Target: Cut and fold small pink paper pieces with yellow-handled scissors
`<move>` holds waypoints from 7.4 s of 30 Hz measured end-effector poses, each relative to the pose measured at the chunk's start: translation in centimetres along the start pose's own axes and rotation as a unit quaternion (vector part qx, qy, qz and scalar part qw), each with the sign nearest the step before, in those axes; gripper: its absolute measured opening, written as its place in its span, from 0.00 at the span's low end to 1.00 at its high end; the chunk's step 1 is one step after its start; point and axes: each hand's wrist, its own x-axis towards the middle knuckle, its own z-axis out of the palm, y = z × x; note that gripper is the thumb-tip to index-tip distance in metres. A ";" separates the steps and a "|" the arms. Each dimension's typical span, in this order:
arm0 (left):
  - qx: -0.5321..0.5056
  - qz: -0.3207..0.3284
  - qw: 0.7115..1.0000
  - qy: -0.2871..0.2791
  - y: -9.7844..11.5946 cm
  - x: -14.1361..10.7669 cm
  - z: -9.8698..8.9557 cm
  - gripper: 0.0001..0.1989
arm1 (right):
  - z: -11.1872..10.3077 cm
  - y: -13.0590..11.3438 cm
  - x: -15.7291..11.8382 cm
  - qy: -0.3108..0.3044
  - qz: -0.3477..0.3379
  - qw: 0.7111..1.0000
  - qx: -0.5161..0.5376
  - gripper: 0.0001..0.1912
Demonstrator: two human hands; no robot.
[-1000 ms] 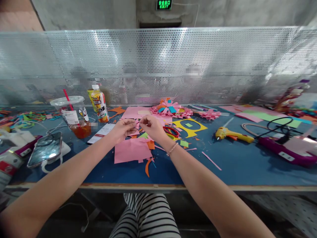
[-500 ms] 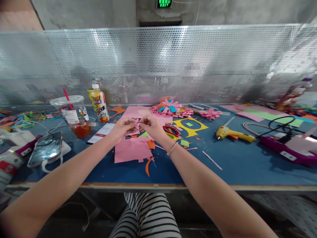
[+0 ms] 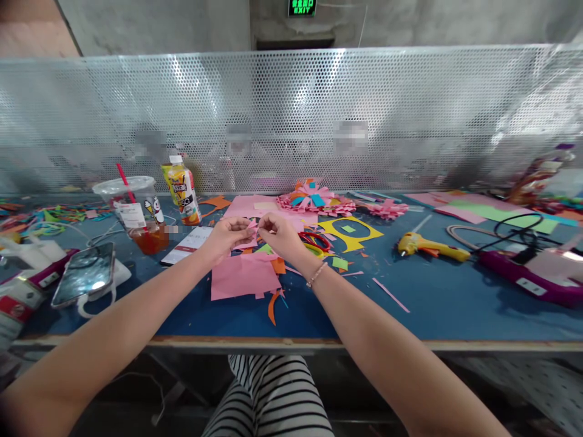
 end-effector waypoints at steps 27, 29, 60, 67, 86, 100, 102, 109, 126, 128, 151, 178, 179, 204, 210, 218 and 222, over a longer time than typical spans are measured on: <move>-0.075 -0.035 0.997 0.010 0.9 -0.8 0.6 0.09 | 0.0 -1.1 -0.7 0.041 -0.139 0.980 -0.133 0.04; -0.074 -0.030 0.997 0.008 1.1 -0.9 0.8 0.10 | 0.0 -1.2 -0.8 0.043 -0.156 0.977 -0.141 0.05; -0.152 -0.034 0.987 0.022 0.7 -0.6 0.5 0.05 | -1.3 -1.0 -1.0 -0.024 -0.290 0.909 -0.298 0.16; -0.162 -0.054 0.985 0.025 0.8 -0.6 0.5 0.05 | -2.0 -1.2 -1.3 -0.067 -0.293 0.881 -0.366 0.17; 0.008 0.028 0.999 -0.016 0.7 -0.6 0.8 0.11 | 0.3 -1.0 -1.0 -0.003 -0.081 0.983 -0.162 0.12; 0.007 0.006 0.999 -0.046 -0.1 -0.5 0.2 0.11 | 0.5 -1.0 -0.9 -0.034 0.009 0.997 -0.068 0.10; -0.022 -0.013 0.999 -0.044 0.1 -0.5 0.3 0.09 | 0.4 -0.9 -0.9 -0.036 0.009 0.998 -0.051 0.10; 0.025 -0.011 0.999 -0.035 0.5 -0.6 0.4 0.09 | 0.2 -0.8 -0.7 -0.039 -0.020 0.994 -0.096 0.12; -0.084 -0.038 0.995 0.037 0.8 -0.5 0.3 0.01 | 0.2 -0.7 -0.6 0.005 -0.041 0.991 -0.130 0.08; -0.070 -0.042 0.996 0.042 0.7 -0.4 0.1 0.03 | 0.2 -0.7 -0.6 -0.004 -0.031 0.994 -0.104 0.06; -0.097 0.004 0.995 0.025 1.1 -0.8 0.8 0.07 | -0.1 -1.2 -0.2 0.004 0.057 0.993 0.104 0.04; -0.001 0.024 1.000 -0.003 -0.1 -0.3 0.1 0.13 | 0.4 -0.4 -0.3 0.015 -0.019 0.999 -0.040 0.03; -0.002 0.023 1.000 -0.003 -0.1 -0.3 0.2 0.13 | 0.4 -0.4 -0.3 0.016 -0.023 0.999 -0.041 0.02; -0.103 -0.036 0.994 0.023 0.9 -0.9 0.8 0.10 | 0.5 -0.9 -0.6 0.052 -0.064 0.996 -0.046 0.04; -0.116 -0.040 0.992 0.029 0.9 -0.8 0.7 0.08 | 0.4 -1.1 -0.6 0.065 -0.114 0.986 -0.106 0.07; -0.146 -0.039 0.988 0.030 0.5 -0.4 0.4 0.07 | 0.2 -1.2 -0.8 0.063 -0.168 0.970 -0.163 0.08; -0.150 -0.043 0.987 0.031 0.5 -0.4 0.3 0.06 | 0.0 -1.4 -0.8 0.050 -0.184 0.967 -0.169 0.09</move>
